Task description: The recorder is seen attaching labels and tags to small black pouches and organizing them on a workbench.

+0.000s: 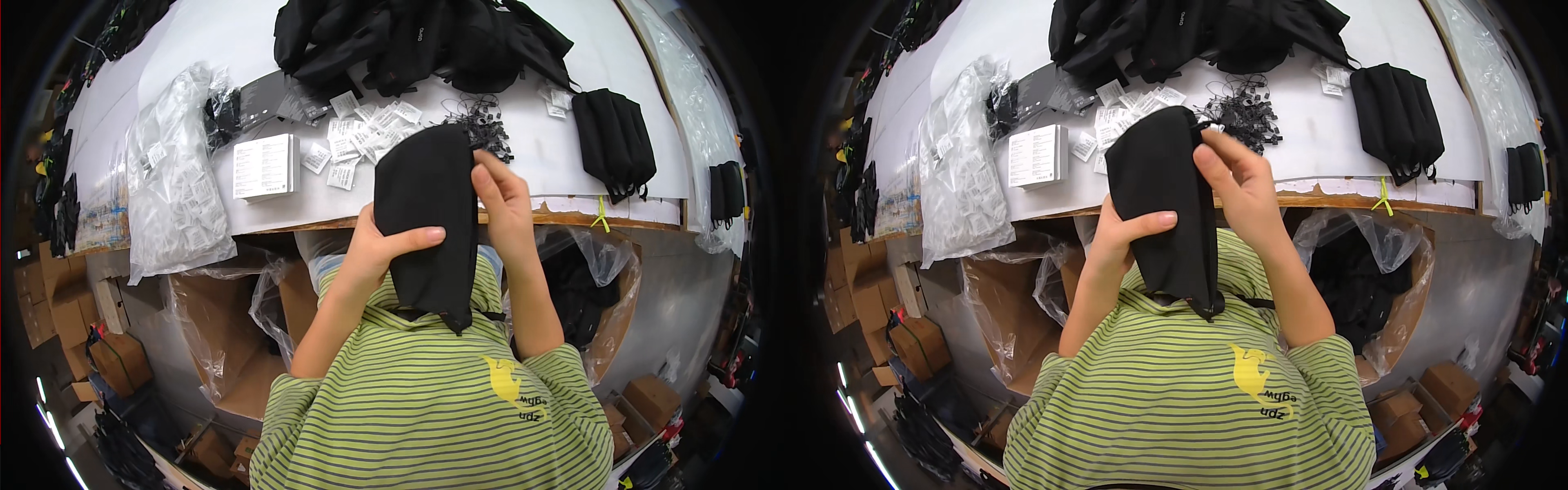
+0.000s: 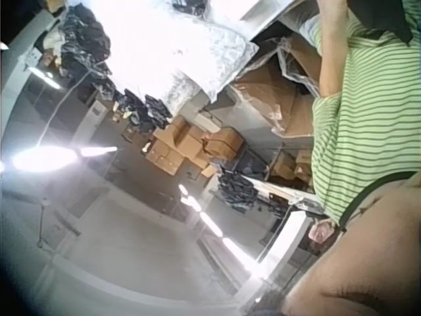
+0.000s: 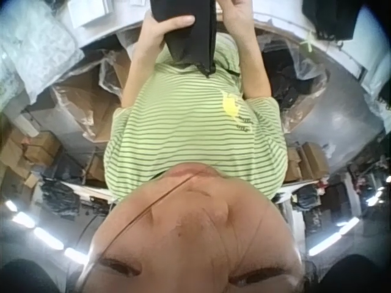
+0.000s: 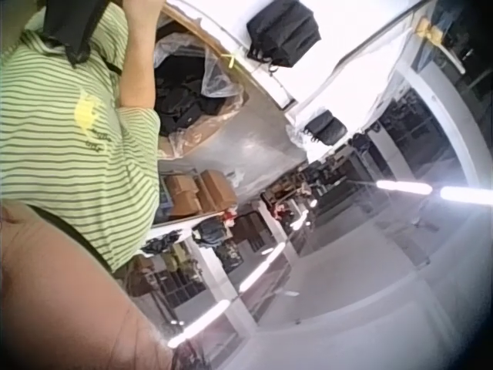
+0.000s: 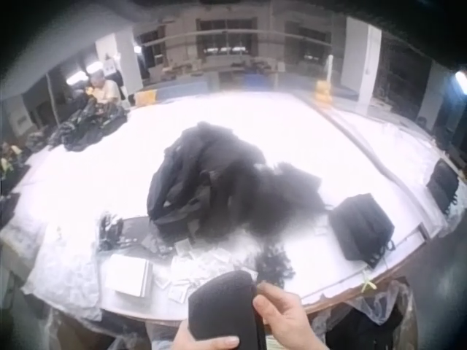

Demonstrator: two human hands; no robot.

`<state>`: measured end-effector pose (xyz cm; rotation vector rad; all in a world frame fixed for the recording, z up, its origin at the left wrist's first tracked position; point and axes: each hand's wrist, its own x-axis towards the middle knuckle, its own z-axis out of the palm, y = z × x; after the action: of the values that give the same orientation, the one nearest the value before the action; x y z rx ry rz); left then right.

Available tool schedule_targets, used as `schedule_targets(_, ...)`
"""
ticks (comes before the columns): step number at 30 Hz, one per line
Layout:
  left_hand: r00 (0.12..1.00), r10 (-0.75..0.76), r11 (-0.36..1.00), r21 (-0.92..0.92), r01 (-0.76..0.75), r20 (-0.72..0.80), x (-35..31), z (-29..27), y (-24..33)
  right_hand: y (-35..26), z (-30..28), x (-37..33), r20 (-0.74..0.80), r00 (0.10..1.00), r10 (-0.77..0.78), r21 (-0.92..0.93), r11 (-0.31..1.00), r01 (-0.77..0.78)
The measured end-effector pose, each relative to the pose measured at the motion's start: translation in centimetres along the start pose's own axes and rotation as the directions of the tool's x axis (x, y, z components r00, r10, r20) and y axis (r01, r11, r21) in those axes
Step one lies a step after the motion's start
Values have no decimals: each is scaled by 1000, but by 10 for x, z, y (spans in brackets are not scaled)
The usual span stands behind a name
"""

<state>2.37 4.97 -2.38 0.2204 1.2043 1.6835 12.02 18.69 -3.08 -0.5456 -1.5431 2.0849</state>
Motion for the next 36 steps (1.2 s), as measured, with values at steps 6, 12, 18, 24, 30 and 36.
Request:
schedule_targets(6, 998, -57, 997, -44, 56, -10, -3, 6, -2, 0, 0, 14, -225, 881, -417, -263, 896, 357)
schedule_targets(12, 987, -2, 988, -151, -23, -163, 0, 8, -3, -2, 1, 5, -96, 912, -400, -403, 853, 332)
schedule_targets(18, 959, 37, 929, -343, -136, -280, 21, -23, 9, -15, 8, -24, 211, 968, -138, -382, 900, 212)
schedule_targets(24, 931, 88, 911, -349, -219, -354, 24, -34, 11, -20, 9, -23, 275, 953, -130, -460, 852, 249)
schedule_targets(30, 933, 163, 947, -216, -239, -322, 13, -12, 15, -41, 7, -14, 479, 814, -327, -799, 221, 559)
schedule_targets(36, 962, 28, 929, -348, -126, -272, 4, -19, -6, -33, 9, -10, 699, 684, -208, -666, 159, 729)
